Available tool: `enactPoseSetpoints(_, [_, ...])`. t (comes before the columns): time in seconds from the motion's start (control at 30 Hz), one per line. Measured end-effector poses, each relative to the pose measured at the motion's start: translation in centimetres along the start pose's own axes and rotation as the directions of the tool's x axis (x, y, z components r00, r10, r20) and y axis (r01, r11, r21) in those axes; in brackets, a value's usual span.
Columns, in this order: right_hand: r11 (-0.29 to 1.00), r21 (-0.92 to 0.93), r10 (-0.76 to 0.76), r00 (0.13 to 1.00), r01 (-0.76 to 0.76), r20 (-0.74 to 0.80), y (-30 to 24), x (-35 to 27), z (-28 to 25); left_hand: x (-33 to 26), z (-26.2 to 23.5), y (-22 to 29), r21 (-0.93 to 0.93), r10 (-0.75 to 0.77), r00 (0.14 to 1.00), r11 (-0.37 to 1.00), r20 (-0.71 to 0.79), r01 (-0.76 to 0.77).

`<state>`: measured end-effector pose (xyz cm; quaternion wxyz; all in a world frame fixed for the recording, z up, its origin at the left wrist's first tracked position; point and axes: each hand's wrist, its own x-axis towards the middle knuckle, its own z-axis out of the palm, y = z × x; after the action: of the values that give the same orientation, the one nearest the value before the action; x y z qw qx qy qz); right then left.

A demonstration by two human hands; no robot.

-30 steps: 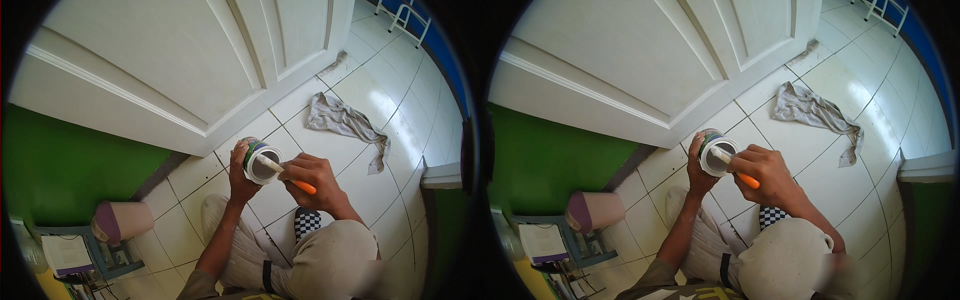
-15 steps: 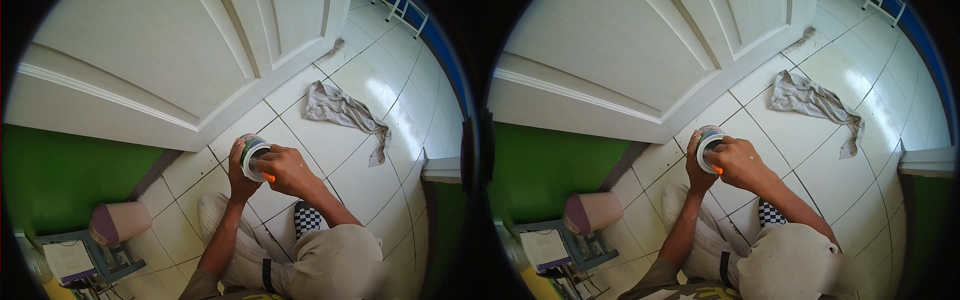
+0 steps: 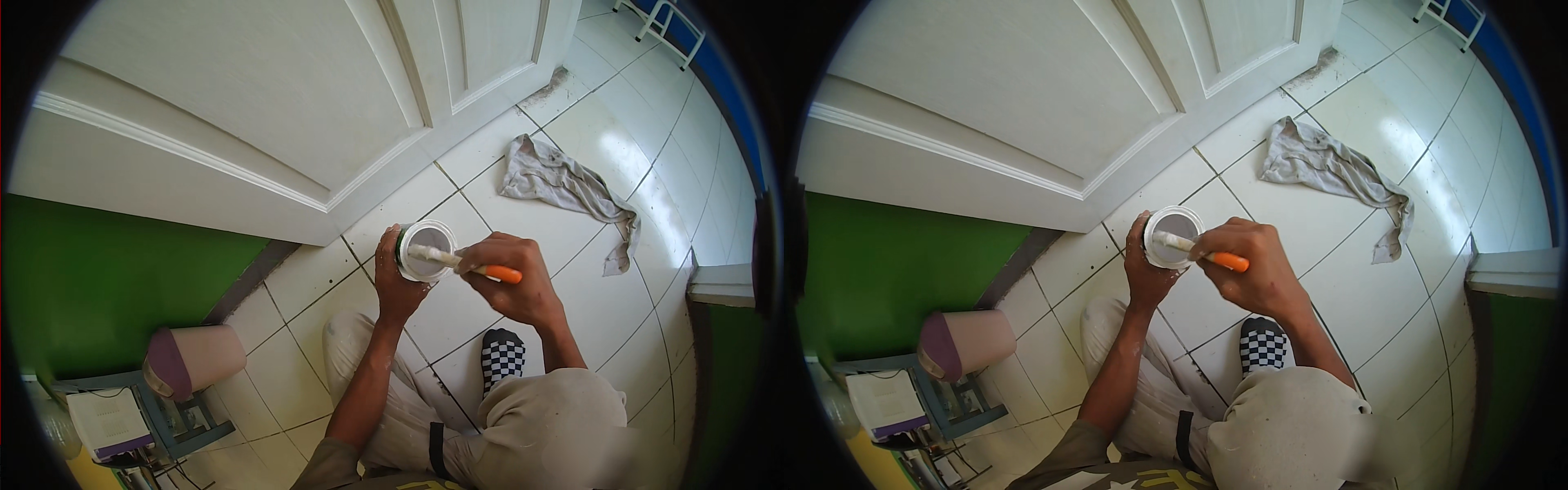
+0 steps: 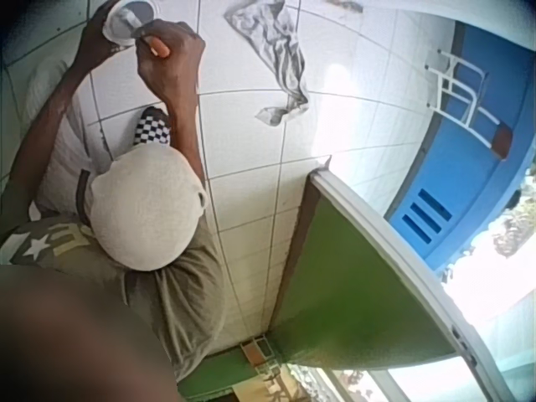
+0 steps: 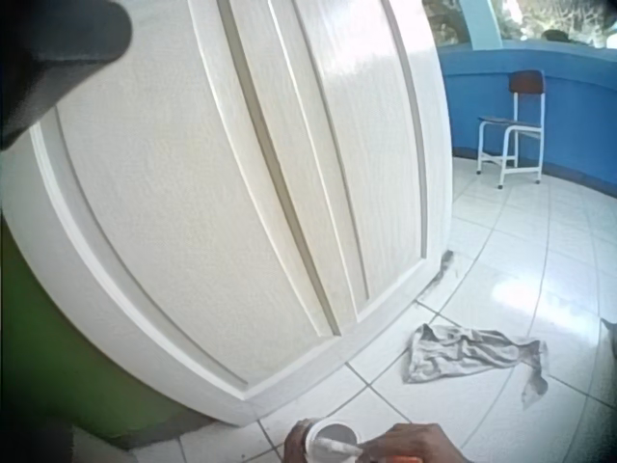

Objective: The person paints a wooden door with white paint using a paint brush.

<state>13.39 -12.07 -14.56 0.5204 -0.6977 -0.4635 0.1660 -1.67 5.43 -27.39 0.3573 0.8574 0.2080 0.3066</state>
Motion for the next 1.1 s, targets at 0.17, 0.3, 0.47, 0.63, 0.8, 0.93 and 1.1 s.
enactPoseSetpoints(0.17, [0.870,0.389,0.365,0.926,-0.302,-0.098,1.5,-0.3,-0.3,-0.1,0.5,0.0,-0.038,0.001,1.000,0.999,-0.029,-0.002])
enactPoseSetpoints(0.3, [0.882,0.397,0.327,0.936,-0.255,-0.126,2.4,-0.7,1.2,-0.3,0.9,0.5,0.092,0.068,0.997,0.994,-0.023,-0.066])
enactPoseSetpoints(0.47, [0.789,0.535,0.429,0.895,-0.302,-0.126,2.7,-0.6,1.3,-0.2,1.2,0.7,0.136,0.057,0.998,0.989,-0.026,-0.053])
enactPoseSetpoints(0.63, [0.688,0.678,0.473,0.869,-0.258,-0.149,3.7,-0.6,0.3,-0.3,1.4,0.4,0.196,0.029,0.999,0.980,-0.038,-0.021])
enactPoseSetpoints(0.8, [0.717,0.651,0.477,0.856,-0.248,-0.200,4.5,-1.0,0.0,-0.3,1.6,0.1,0.136,-0.041,0.997,0.989,-0.066,0.050])
enactPoseSetpoints(0.93, [0.825,0.503,0.393,0.902,-0.259,-0.179,4.8,-1.1,1.7,-0.5,2.2,0.5,0.143,-0.011,0.998,0.990,-0.061,0.019])
enactPoseSetpoints(1.1, [0.789,0.572,0.357,0.925,-0.224,-0.131,4.6,-1.0,1.6,-0.7,2.3,0.6,0.094,-0.077,0.997,0.993,0.012,0.075])
